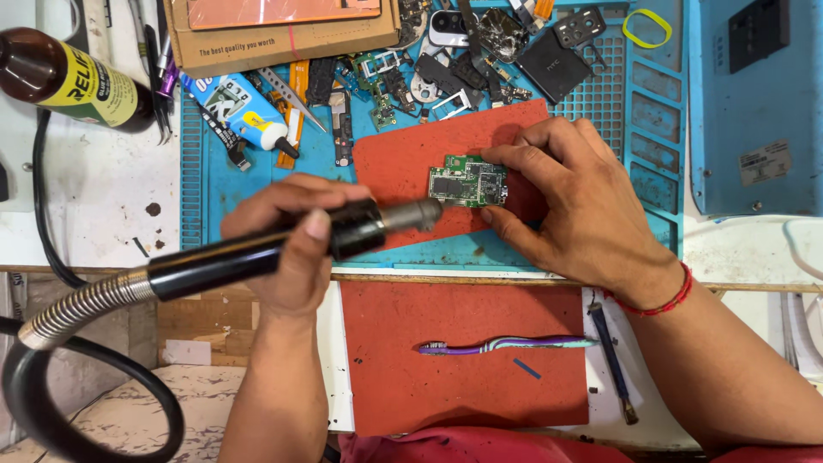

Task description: The person heats a circuit board using a heat gun while holding the board by hand on a workbench.

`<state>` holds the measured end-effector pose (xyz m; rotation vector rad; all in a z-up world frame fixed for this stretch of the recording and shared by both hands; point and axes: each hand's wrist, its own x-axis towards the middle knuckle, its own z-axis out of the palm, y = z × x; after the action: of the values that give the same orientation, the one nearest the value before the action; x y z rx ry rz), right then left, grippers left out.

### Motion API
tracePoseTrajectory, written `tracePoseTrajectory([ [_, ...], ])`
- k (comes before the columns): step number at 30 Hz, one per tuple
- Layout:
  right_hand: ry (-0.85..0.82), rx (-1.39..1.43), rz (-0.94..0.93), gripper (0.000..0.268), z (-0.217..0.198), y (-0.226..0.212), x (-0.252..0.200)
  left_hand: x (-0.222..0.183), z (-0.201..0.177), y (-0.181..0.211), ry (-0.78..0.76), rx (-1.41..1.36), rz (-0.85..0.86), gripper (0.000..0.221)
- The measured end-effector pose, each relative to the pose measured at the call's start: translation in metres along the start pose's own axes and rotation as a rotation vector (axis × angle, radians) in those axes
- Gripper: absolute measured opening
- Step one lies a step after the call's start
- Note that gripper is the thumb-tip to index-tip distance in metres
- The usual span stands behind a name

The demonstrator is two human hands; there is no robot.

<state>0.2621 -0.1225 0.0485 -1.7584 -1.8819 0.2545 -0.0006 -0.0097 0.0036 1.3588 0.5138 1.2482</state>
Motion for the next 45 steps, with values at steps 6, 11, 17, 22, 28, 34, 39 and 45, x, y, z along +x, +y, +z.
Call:
tracePoseTrajectory([
  [6, 0.108, 0.048, 0.123, 0.053, 0.003, -0.002, 0.000, 0.003, 0.003, 0.000, 0.004, -0.012, 0.033, 0.023],
  [11, 0.035, 0.011, 0.039, 0.049, -0.001, 0.000, 0.001, 0.000, 0.006, 0.002, 0.027, -0.094, -0.017, 0.025],
  [17, 0.108, 0.007, 0.096, 0.054, 0.004, 0.003, -0.003, -0.002, 0.003, 0.000, 0.013, 0.084, 0.008, 0.025],
  [22, 0.110, -0.047, 0.019, 0.059, 0.004, -0.003, -0.002, 0.000, 0.000, 0.005, -0.103, -0.041, -0.022, 0.026],
  [28, 0.043, -0.074, -0.098, 0.054, 0.002, -0.006, 0.004, 0.006, 0.004, 0.008, -0.086, -0.185, -0.107, 0.020],
  [34, 0.094, -0.233, -0.048, 0.079, 0.003, -0.015, 0.004, 0.000, 0.005, 0.004, -0.045, -0.020, 0.002, 0.020],
  [39, 0.096, -0.302, 0.048, 0.087, 0.010, -0.022, 0.006, 0.000, 0.002, 0.001, -0.082, -0.100, -0.040, 0.020],
  [45, 0.091, -0.148, -0.043, 0.075, 0.010, -0.016, 0.004, -0.001, 0.003, 0.003, -0.071, -0.073, -0.038, 0.022],
])
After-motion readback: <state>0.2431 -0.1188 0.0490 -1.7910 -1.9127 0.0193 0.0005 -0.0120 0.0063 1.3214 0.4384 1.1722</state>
